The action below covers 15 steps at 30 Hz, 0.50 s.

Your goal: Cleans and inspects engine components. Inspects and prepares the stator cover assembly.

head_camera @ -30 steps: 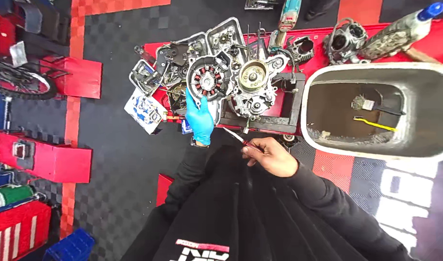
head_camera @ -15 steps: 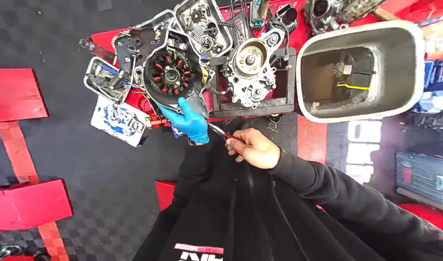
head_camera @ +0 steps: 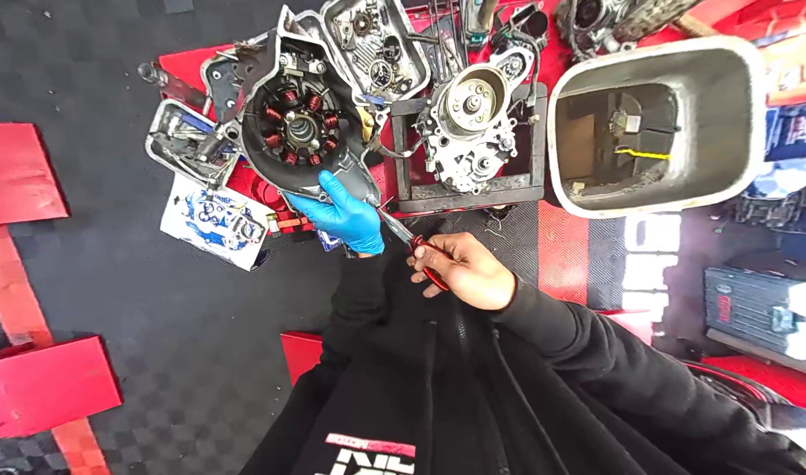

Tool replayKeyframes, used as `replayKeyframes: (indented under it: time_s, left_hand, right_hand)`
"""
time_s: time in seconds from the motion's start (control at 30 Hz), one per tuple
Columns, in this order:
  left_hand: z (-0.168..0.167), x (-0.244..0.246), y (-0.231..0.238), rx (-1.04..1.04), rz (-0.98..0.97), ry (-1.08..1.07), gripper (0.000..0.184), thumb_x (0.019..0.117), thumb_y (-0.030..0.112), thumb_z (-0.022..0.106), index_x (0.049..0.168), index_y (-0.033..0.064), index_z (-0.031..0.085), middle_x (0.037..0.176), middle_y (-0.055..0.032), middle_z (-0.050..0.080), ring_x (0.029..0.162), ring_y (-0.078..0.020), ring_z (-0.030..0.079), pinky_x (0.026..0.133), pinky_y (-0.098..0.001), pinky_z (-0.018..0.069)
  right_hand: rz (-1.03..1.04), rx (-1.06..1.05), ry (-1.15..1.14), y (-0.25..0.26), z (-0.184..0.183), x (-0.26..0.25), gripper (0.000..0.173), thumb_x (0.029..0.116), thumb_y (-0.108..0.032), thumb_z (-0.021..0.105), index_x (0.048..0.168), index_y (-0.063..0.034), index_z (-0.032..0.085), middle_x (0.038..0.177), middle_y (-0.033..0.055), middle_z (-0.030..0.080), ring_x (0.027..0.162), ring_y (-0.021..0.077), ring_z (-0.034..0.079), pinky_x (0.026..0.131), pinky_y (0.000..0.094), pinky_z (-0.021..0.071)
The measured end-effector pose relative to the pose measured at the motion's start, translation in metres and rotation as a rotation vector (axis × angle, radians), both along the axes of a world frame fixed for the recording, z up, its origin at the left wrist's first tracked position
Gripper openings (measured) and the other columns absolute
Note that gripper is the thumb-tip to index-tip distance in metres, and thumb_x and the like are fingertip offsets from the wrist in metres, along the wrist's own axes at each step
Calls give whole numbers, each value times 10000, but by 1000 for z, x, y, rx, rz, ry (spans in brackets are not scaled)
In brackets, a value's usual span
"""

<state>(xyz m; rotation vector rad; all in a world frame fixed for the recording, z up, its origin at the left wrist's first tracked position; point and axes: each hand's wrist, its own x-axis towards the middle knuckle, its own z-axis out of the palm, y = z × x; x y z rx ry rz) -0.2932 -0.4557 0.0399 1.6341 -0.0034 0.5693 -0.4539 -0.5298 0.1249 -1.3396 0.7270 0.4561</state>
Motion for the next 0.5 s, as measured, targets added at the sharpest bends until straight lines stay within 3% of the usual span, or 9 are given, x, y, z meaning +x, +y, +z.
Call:
replayKeyframes:
  time_s: [0.13,0.23,0.3,0.4,0.43,0.5]
  left_hand:
    - [-4,3,2,7,-6,-20,587,1018,27,552,1470,-228,278,1443,-321,481,1342,-265,535,1150,-303,424]
    - [-8,3,2,-19,-26,-61,542,1029,36,533,1444,-221,296,1377,-285,519,1289,-232,559,1117,-302,453]
    - [-8,2,2,-14,-36,-108,544,1048,73,513,1439,-223,278,1352,-269,522,1266,-205,564,1109,-290,455]
    - [-3,6,3,22,-21,-199,548,1060,113,509,1411,-243,284,1320,-263,527,1242,-185,565,1100,-280,451]
    - [0,7,2,15,-17,-210,543,1055,105,515,1409,-241,292,1321,-265,527,1243,-191,565,1102,-287,451]
    - [7,10,1,-15,-8,-184,522,1035,73,529,1406,-223,312,1316,-258,529,1235,-207,567,1091,-300,464]
  right_hand:
    - [-79,70,-17,6,-3,5,286,1098,-265,484,1030,-43,650,1031,75,773,829,222,784,664,406,685]
    - [-223,235,3,14,-6,7,238,1102,-241,473,1048,-32,574,907,100,755,665,208,743,534,342,628]
    - [-318,443,72,17,-6,8,214,1108,-271,445,1144,-67,499,861,101,731,591,156,683,481,253,543]
    - [-341,852,137,15,-7,10,412,1119,-410,308,1338,-117,498,880,68,666,567,84,593,477,190,472]
    - [-331,905,131,15,-7,11,446,1116,-420,296,1316,-103,539,847,46,633,548,74,559,463,187,451]
    - [-281,809,91,16,-3,14,388,1126,-386,322,1144,-94,577,754,-4,574,484,44,501,411,171,422]
